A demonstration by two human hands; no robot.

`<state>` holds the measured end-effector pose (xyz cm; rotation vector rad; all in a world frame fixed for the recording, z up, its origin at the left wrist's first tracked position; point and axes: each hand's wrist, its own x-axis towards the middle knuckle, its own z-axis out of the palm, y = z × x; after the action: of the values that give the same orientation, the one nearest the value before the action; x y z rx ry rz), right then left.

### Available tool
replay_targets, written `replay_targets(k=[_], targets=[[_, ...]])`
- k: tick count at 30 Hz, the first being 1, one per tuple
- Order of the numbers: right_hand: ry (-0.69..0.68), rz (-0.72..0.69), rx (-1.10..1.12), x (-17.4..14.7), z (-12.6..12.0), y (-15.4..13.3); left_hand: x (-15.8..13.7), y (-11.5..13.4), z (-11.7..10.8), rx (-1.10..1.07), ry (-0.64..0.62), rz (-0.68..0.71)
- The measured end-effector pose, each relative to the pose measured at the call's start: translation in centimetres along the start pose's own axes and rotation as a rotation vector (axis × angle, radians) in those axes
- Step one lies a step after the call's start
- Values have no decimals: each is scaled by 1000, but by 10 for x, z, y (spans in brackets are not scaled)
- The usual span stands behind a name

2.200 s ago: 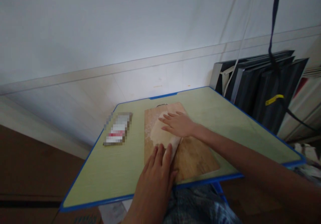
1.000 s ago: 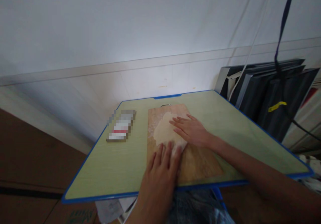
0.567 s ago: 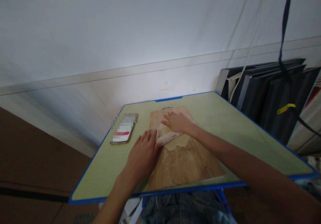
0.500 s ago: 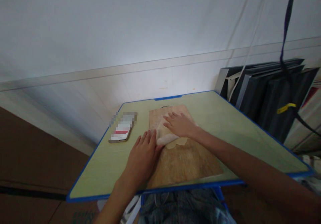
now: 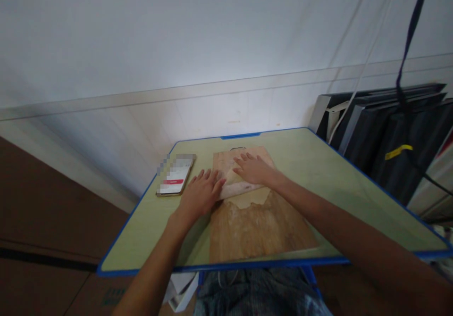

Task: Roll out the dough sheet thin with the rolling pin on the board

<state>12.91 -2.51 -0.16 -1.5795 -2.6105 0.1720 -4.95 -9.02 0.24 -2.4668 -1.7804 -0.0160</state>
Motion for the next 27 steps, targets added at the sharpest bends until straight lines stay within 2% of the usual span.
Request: replay_targets(k=[4, 8, 12, 15, 18, 21, 24, 27], targets=[[1, -24, -14, -6, 0, -2, -5, 0, -1, 14, 15, 18], [10, -145, -43, -45, 0, -11, -37, 17, -1, 11, 64, 4], [120, -234, -43, -90, 4, -20, -76, 33, 11, 85, 229, 45], [155, -241, -25, -100, 7, -21, -87, 36, 18, 125, 315, 79], [174, -242, -34, -82, 5, -16, -72, 31, 14, 104, 264, 53], [186, -178, -29, -45, 0, -6, -38, 15, 4, 60, 145, 13], [135, -79, -13, -12, -2, 3, 0, -4, -1, 25, 42, 39], [58, 19, 36, 3, 0, 7, 21, -17, -2, -5, -4, 89]])
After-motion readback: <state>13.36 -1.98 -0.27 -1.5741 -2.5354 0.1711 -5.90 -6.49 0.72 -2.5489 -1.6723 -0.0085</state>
